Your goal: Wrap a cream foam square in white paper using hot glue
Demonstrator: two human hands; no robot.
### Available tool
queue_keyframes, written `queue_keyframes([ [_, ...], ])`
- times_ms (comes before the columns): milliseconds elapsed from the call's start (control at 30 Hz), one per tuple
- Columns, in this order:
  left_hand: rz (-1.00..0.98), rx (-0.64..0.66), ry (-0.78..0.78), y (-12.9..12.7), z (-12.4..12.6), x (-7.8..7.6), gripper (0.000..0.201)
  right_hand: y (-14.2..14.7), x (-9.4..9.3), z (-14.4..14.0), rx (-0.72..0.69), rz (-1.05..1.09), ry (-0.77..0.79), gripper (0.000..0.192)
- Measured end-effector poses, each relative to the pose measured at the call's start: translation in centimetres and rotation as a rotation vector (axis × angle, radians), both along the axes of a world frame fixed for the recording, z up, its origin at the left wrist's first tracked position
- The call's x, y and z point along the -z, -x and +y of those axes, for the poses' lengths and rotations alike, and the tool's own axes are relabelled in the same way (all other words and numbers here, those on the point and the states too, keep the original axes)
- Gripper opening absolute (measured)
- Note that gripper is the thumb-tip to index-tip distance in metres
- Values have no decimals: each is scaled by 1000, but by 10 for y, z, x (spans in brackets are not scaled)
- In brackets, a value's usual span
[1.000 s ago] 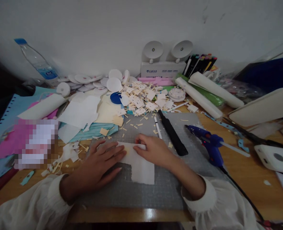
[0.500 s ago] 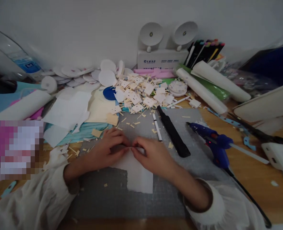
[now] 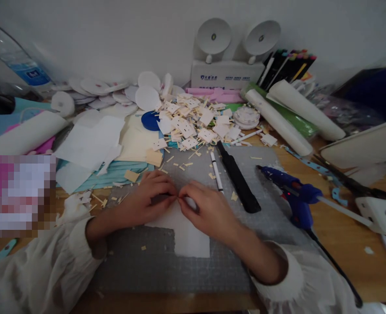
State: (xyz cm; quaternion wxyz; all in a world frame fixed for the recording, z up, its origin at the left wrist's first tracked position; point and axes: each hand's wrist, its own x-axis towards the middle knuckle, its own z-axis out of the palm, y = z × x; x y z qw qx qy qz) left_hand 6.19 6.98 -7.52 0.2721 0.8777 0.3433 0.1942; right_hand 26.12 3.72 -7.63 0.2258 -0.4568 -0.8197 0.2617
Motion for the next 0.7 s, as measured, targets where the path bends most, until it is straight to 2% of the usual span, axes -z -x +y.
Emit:
queue_keyframes([
  [200, 41, 7, 11, 0, 0, -3, 13, 0, 0, 0, -77, -130, -139, 8],
  [333, 66, 6, 11, -1, 1, -4, 13, -1, -1, 1, -130, -141, -192, 10],
  [567, 15, 29, 24, 1, 0, -4, 18, -1, -1, 1, -61, 85, -41, 6],
  [700, 3, 34, 6, 2, 0, -2, 20, 1, -2, 1, -7, 139, 19, 3],
])
